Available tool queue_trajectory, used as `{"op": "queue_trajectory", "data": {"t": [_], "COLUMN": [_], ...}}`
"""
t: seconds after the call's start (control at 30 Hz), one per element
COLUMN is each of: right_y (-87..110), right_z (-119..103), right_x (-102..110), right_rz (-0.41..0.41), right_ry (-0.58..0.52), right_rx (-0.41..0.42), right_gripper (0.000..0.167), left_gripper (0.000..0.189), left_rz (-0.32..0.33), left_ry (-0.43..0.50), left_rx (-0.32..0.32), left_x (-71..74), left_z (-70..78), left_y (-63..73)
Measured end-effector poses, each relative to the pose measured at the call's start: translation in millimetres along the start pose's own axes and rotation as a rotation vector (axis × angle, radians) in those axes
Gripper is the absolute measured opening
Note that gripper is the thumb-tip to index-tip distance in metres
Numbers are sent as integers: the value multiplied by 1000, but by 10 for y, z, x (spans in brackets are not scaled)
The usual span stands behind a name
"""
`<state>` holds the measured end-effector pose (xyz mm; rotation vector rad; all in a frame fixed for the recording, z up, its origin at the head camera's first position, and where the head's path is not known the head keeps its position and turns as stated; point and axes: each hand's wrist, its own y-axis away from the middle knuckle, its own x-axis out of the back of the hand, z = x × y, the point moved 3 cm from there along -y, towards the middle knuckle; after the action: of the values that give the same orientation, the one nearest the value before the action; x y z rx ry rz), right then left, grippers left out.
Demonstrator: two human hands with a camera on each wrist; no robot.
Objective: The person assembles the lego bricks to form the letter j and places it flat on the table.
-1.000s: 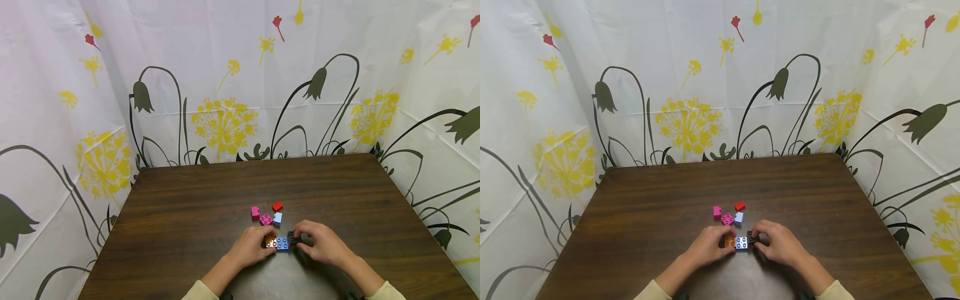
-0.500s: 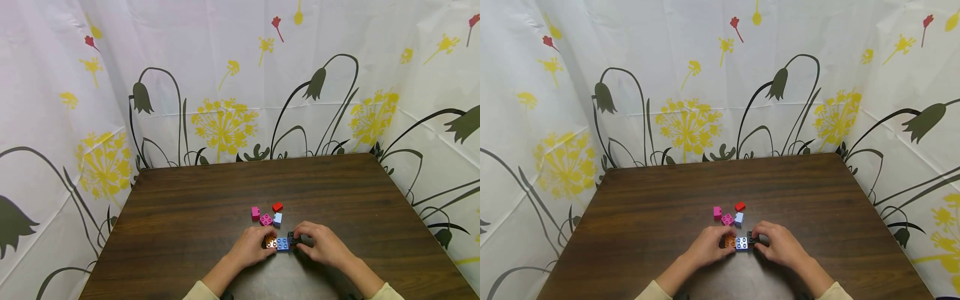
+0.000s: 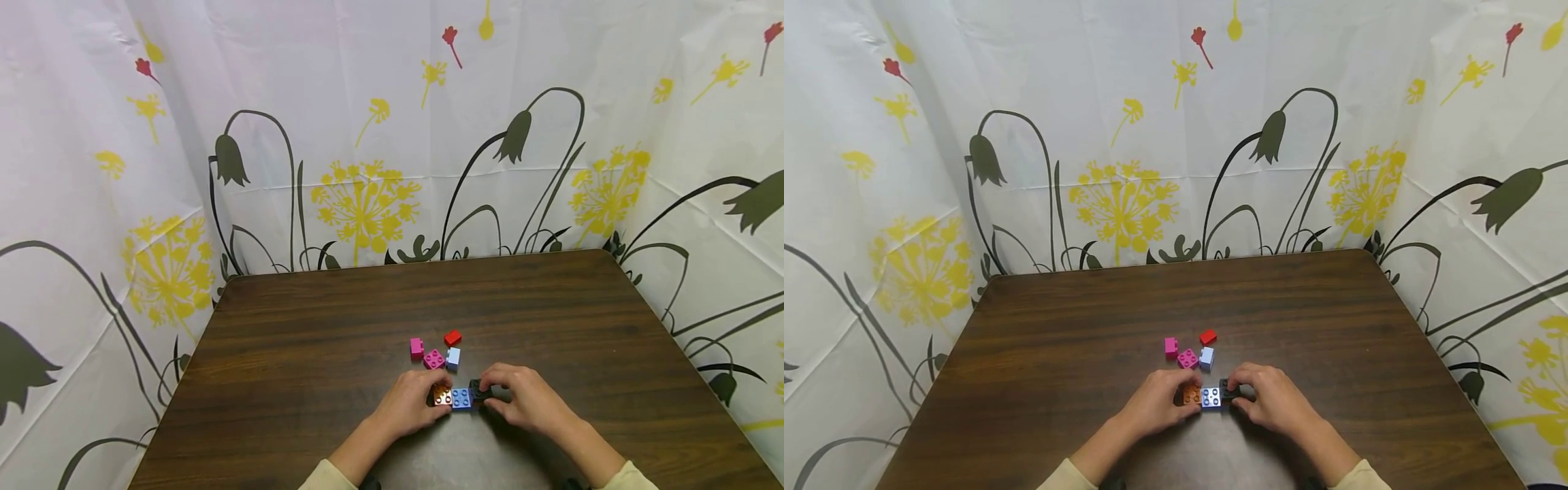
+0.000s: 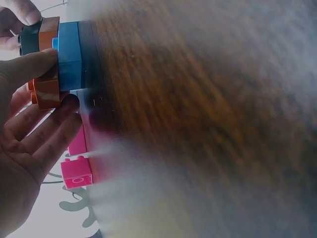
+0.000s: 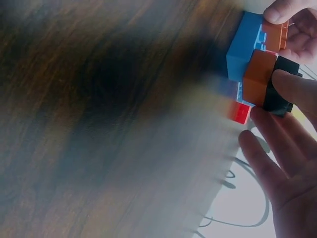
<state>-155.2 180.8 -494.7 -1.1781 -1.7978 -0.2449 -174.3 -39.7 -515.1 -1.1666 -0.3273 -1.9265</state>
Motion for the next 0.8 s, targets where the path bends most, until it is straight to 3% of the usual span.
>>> {"op": "queue_trajectory", "data": {"t": [0.3, 0.57, 0.8], "right_y": [-5, -20, -62], "right_z": [-8, -6, -39], "right_x": [6, -7, 36], "right_rz": [-31, -53, -121], "right_ry": [12, 14, 42], "right_rx": [-57, -30, -25], "right_gripper": [25, 30, 29], "left_gripper": [33, 33, 34], "left_rz": [-8, -4, -5], "left_ry": [12, 10, 8], "left_rx": [1, 0, 0], "left_x": [1, 16, 20], "left_z": [5, 6, 17], "left_y": [-5, 7, 6]}}
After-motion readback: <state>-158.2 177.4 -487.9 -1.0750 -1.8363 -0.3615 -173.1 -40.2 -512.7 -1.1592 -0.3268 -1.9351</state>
